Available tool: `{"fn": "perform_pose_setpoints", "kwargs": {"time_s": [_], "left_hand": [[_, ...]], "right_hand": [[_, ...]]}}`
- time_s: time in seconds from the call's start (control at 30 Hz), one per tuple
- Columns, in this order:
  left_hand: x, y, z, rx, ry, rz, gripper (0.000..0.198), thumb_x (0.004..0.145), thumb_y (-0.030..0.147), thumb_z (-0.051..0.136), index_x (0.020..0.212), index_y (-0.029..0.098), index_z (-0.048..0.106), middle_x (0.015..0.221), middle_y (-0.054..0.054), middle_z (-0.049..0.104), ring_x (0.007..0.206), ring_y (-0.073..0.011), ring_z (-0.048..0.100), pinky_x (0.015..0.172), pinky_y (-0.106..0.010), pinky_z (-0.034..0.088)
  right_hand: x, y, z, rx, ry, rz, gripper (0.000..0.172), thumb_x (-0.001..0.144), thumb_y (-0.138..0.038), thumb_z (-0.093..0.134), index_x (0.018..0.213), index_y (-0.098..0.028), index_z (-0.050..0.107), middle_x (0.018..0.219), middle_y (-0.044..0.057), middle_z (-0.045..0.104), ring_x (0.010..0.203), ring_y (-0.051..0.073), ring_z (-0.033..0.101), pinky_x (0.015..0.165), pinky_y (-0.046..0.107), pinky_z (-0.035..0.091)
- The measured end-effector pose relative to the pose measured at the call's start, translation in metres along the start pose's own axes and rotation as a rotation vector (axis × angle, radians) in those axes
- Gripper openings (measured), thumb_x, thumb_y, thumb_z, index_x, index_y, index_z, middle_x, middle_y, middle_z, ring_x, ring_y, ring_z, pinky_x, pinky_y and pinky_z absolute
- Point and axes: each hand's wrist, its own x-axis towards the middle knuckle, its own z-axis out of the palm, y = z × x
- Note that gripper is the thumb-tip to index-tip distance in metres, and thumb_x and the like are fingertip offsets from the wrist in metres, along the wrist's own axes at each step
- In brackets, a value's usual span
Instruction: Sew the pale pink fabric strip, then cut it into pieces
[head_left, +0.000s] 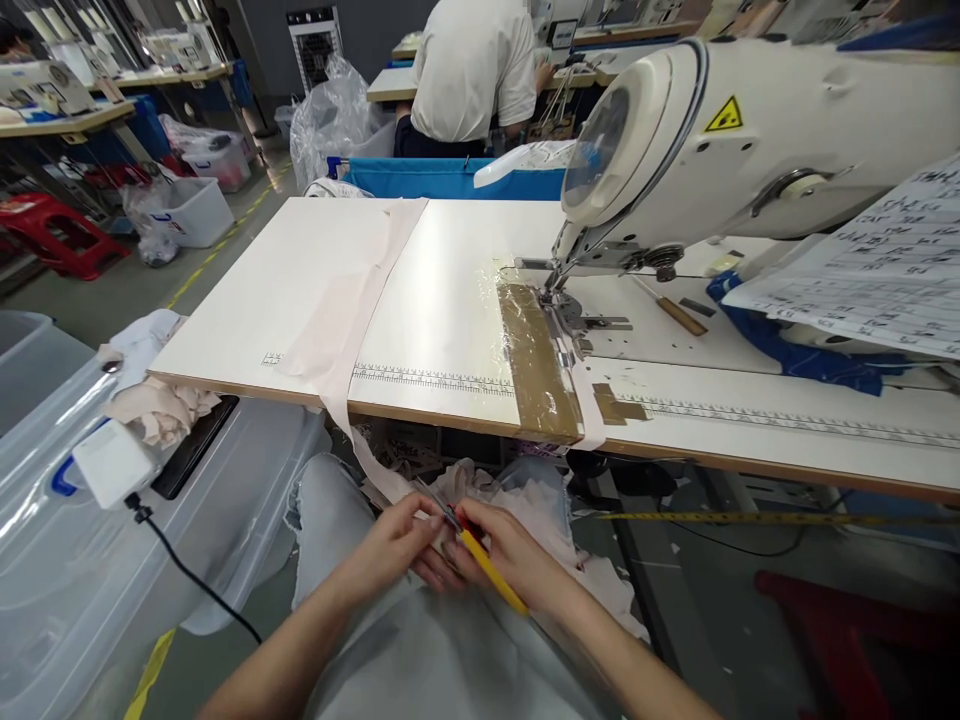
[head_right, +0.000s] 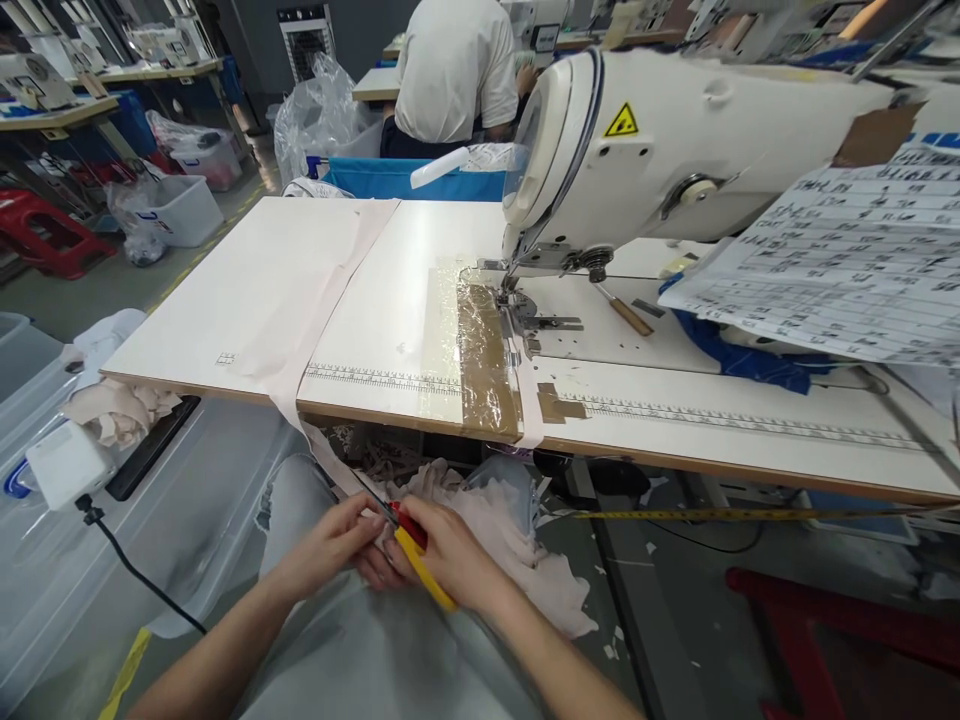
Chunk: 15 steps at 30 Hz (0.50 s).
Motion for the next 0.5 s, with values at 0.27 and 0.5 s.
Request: {"fn": "perform_pose_setpoints", "kwargs": {"time_s": [0.27,0.5], "left_hand": [[0.046,0.164,-0.069,1.078,0.583,0.475,0.022,0.084,0.022,0.058,0.104,0.014,0.058,0.106,-0.011,0.059,0.099,-0.0245,0.057,0.082,-0.037,0.049],[0.127,0.234,-0.098,1.334,0.876,0.221,0.029,0.075,0.002,0.054,0.104,0.004,0.057,0.111,-0.024,0.060,0.114,-0.0365,0.053,0.094,-0.048,0.040]], "right_hand": [[-0.049,-0.004,-0.019,-0.134,0.351,-0.047,0.019,0.087,-0.031,0.047,0.071,-0.022,0.044,0.067,-0.002,0.047,0.058,0.015,0.046,0.055,0.025,0.038],[-0.114,0.013,-0.057,0.076,0.613,0.200,0.028,0.079,-0.051,0.064,0.078,-0.023,0.064,0.081,0.008,0.068,0.078,0.028,0.066,0.070,0.030,0.055]]}}
